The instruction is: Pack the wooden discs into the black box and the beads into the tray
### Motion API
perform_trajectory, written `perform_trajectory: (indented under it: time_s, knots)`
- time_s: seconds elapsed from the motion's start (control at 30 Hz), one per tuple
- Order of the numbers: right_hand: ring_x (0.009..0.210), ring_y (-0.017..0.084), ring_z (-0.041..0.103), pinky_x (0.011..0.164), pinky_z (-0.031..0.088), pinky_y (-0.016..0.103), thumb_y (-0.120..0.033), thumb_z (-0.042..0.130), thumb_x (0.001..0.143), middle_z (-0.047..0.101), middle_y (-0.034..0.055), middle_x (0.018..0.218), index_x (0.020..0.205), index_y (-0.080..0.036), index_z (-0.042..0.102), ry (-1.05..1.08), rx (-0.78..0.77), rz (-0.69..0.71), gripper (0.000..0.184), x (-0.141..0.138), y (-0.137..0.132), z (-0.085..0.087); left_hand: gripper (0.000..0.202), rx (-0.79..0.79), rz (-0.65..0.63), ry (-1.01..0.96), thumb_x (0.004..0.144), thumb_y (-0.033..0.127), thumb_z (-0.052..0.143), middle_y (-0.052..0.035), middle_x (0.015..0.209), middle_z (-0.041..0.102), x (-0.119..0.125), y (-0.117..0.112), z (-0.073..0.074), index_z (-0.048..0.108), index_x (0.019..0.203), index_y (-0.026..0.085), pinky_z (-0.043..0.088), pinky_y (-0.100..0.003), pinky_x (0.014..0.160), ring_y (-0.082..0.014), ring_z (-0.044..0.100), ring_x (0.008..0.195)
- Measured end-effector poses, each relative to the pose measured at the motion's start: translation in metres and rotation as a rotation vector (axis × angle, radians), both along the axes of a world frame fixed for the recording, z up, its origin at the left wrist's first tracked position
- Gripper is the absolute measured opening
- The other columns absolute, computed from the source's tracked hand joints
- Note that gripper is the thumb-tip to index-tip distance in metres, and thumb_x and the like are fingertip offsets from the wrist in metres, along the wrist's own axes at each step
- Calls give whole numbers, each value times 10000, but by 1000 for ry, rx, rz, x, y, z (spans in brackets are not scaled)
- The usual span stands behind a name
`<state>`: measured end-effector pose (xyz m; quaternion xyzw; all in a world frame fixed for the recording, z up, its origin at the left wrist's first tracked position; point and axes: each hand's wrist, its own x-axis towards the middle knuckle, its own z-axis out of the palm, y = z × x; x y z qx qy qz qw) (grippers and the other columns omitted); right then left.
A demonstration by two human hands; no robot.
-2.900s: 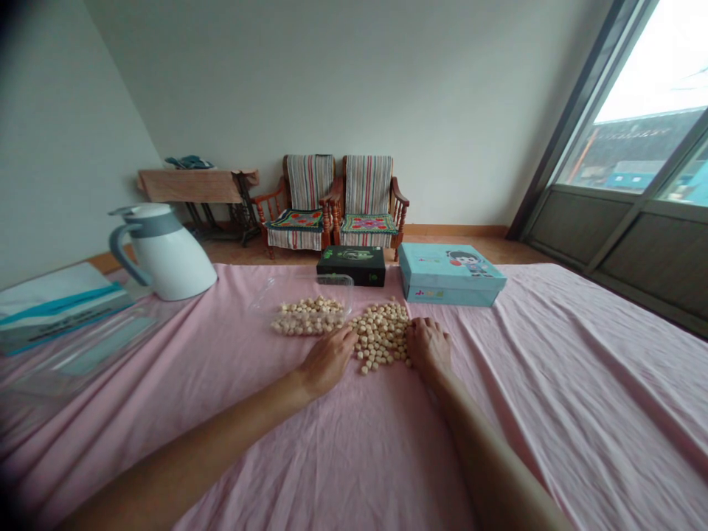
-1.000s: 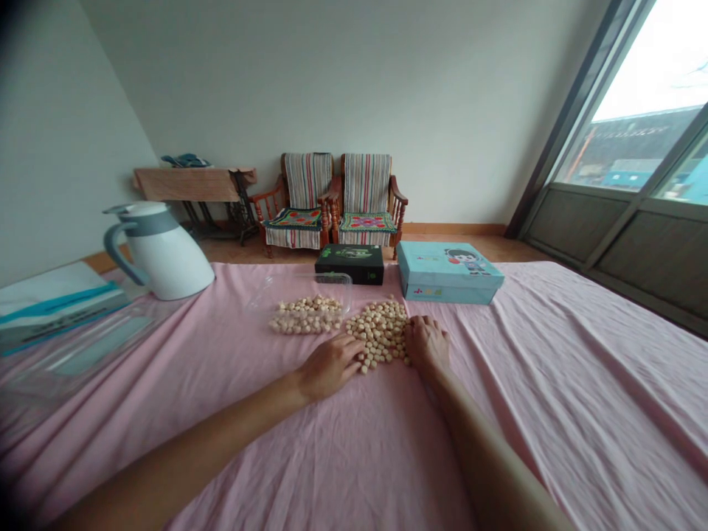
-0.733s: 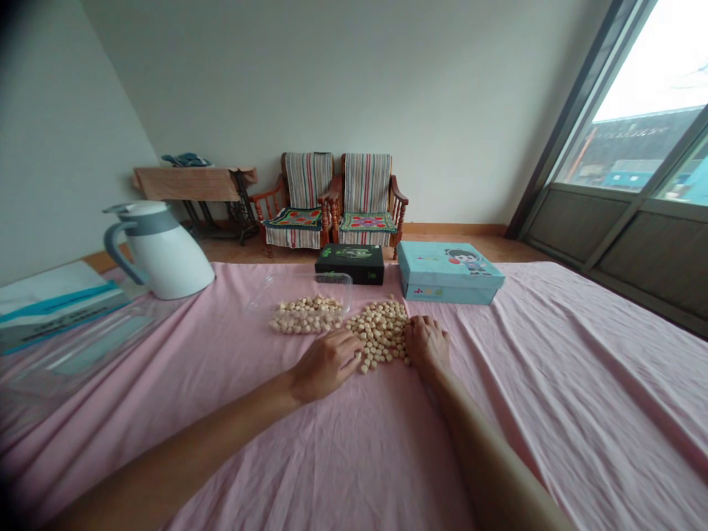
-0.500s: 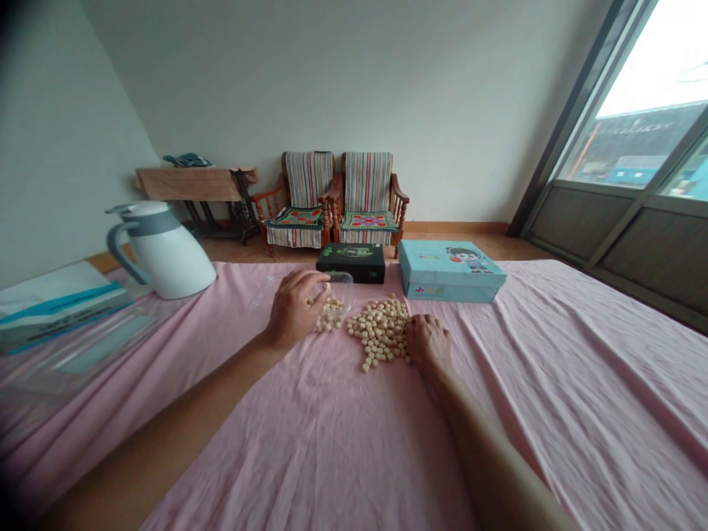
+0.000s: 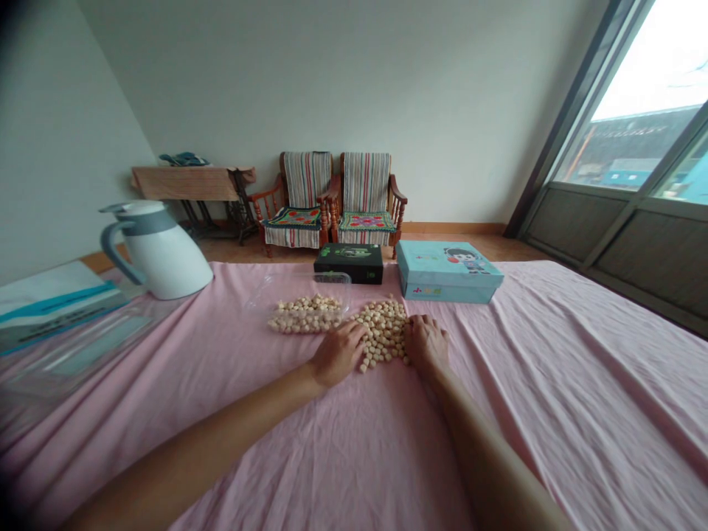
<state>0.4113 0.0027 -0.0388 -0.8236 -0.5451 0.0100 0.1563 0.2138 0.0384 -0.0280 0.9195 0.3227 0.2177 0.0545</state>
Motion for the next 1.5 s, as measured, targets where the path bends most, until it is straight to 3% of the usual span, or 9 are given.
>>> perform_trajectory:
  time_s: [0.2,0.4,0.5,0.7,0.83,0.93,1.07,1.33,1.5]
  knots:
    - [1085,242,512,845,340,360,-299,349,911,601,106,1172,1123,-181,596,-7,20,9,346,1,0,-1,120,66,-51,-70,847,95,490,-35,927,606,-4,-6,8,547,906,182,464,-293,832,-173,563,921]
    - [1089,250,511,837,345,363,-301,343,914,600,104,1180,1112,-176,597,-10,17,4,346,0,-1,-1,83,313,135,-310,875,162,482,-52,873,614,-31,19,63,562,889,180,447,-344,821,-199,554,877]
    - [1086,247,513,834,346,358,-290,348,912,599,107,1183,1112,-173,598,-13,9,4,341,-1,-1,0,122,398,197,-389,868,178,513,-69,1000,623,-36,25,79,572,975,177,406,-391,902,-225,534,988]
    - [1093,251,510,835,348,366,-291,335,916,600,104,1178,1105,-181,600,-11,-5,-5,343,0,1,0,64,73,-105,-60,848,236,561,-31,856,605,-18,-13,41,535,818,186,446,-282,746,-174,572,836]
    - [1096,253,508,839,347,369,-298,340,914,597,103,1181,1114,-180,593,-8,9,4,344,1,1,-1,194,-105,-75,53,776,245,640,-34,870,598,-8,-33,11,491,885,184,450,-280,716,-191,577,829]
    - [1095,253,509,837,347,369,-301,340,913,594,104,1183,1113,-177,592,-4,12,10,344,1,1,-2,181,-137,-40,23,779,130,576,-30,862,596,-8,-36,3,473,916,187,446,-271,721,-182,576,830]
    - [1094,253,510,834,346,367,-301,349,911,594,103,1185,1112,-180,592,-1,12,8,338,2,1,-3,168,-105,-62,-42,760,72,552,-13,846,591,-14,-28,15,477,845,195,442,-256,712,-163,573,806]
    - [1079,245,519,822,344,351,-294,349,915,605,111,1166,1090,-175,602,-11,20,7,330,0,1,-1,140,291,217,-298,803,123,575,-61,948,582,-43,27,81,543,931,170,458,-341,838,-210,553,931]
    - [1077,241,520,815,345,347,-288,350,912,605,106,1159,1074,-184,606,-19,2,-4,320,0,1,-1,141,353,-27,-186,911,174,433,-66,910,610,-35,6,61,567,953,163,478,-344,852,-202,576,921]
